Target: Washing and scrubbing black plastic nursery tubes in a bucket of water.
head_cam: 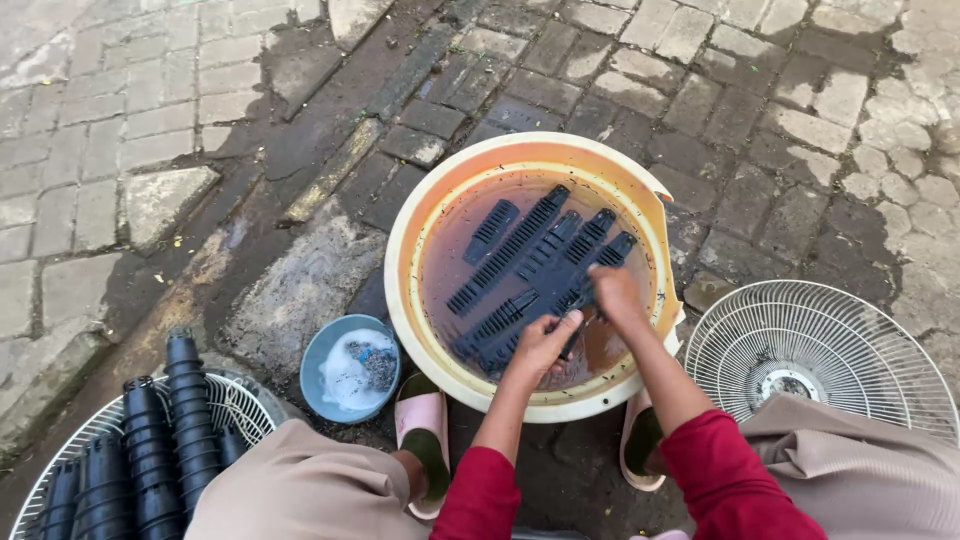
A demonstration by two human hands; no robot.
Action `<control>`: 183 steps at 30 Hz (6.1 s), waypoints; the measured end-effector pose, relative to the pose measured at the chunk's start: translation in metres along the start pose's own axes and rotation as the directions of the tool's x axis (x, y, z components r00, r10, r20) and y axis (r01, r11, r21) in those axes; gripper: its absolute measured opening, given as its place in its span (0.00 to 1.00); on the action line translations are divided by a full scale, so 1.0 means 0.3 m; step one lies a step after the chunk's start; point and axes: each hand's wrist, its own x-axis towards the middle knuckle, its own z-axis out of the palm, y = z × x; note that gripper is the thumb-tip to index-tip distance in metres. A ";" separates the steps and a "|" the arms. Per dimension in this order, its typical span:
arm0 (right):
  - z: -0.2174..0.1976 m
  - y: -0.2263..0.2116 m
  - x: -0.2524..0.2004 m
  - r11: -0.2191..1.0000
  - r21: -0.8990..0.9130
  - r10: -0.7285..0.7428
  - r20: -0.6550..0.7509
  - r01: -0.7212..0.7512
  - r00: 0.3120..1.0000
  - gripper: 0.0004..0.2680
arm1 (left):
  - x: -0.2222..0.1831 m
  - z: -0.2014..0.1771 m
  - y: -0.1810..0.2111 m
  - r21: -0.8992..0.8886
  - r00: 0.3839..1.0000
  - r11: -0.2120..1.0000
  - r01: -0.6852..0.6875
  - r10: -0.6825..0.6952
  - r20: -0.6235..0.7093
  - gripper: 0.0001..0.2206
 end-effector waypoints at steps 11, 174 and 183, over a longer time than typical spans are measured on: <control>0.405 0.642 0.435 0.368 -0.764 -0.419 0.373 0.530 0.828 0.21 | 0.437 0.142 -0.443 0.955 0.985 0.253 -0.157 -0.022 0.168 0.22; 0.212 0.157 0.195 0.186 0.974 -0.035 0.139 -0.130 0.990 0.13 | 0.337 -0.182 -0.139 -0.114 0.956 0.974 -0.197 0.217 0.196 0.34; 0.269 0.098 0.112 0.371 0.919 -0.323 -0.010 0.136 0.946 0.11 | 0.367 -0.183 -0.176 0.187 0.979 0.970 -0.155 0.127 0.157 0.32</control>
